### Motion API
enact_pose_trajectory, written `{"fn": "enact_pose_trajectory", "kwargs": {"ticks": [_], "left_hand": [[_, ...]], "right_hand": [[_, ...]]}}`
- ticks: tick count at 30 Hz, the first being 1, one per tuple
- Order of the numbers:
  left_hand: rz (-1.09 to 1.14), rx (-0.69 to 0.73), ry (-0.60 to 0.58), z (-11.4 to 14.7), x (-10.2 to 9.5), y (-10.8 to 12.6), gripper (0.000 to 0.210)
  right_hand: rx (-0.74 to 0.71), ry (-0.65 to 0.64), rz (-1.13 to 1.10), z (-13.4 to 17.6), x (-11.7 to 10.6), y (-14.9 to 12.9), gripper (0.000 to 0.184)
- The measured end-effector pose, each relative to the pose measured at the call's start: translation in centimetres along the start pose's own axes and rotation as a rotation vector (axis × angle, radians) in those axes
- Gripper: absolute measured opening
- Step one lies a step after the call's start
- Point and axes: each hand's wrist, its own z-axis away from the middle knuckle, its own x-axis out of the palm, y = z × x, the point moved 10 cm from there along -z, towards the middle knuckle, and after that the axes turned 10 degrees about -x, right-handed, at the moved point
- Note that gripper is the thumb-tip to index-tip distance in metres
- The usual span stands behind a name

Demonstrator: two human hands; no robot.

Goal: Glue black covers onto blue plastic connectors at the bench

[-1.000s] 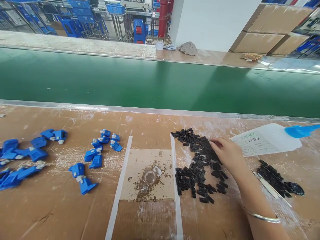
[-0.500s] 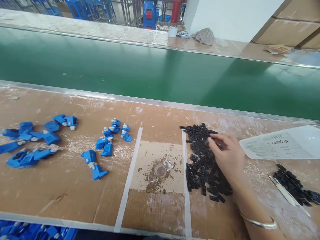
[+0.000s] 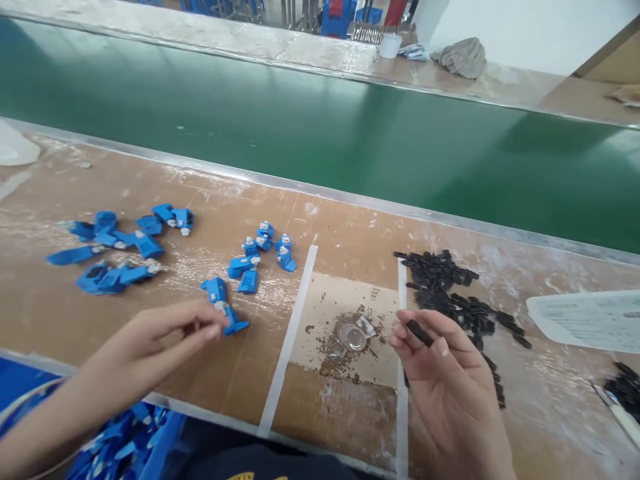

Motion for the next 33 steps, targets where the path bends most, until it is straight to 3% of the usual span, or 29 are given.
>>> {"fn": "enact_pose_trajectory", "kwargs": {"ticks": [2, 5, 8, 10, 15, 21, 25, 29, 33], "left_hand": [[-0.046, -0.011, -0.002, -0.8, 0.5, -1.1, 0.026], [-0.115, -0.037, 0.035, -1.2, 0.8, -3.1, 0.034], [-0.166, -0.044, 0.088, -0.5, 0.6, -4.7, 0.037], [-0.183, 0.006, 0.045, 0.1, 1.3, -5.0, 0.040], [-0.175, 0.185, -0.190, 1.0, 4.8, -4.0, 0.042], [-0.152, 0.248, -0.158, 0.9, 6.0, -2.9, 0.023], [0.062, 0.212, -0.177, 1.0, 6.0, -1.1, 0.021], [0.362, 0.035, -0.334, 1.2, 7.4, 0.2, 0.013], [0.391, -0.002, -0.336, 1.3, 8.1, 1.1, 0.013]], "right_hand": [[-0.049, 0.024, 0.224, 1.1, 0.1, -0.4, 0.018], [-0.134, 0.008, 0.727, 2.7, 0.0, -1.2, 0.025], [-0.298, -0.212, 0.972, 3.3, 2.1, -1.1, 0.033], [-0.383, -0.333, 1.015, 3.5, 3.3, -1.0, 0.038], [-0.463, -0.380, 1.095, 3.6, 3.7, -1.3, 0.042], [-0.520, -0.463, 1.188, 3.9, 4.2, -0.5, 0.033], [-0.564, -0.539, 1.242, 3.9, 4.8, -0.1, 0.030], [-0.569, -0.600, 1.255, 3.8, 5.3, -0.1, 0.030], [-0.585, -0.635, 1.278, 3.8, 5.9, -0.3, 0.030]]}}
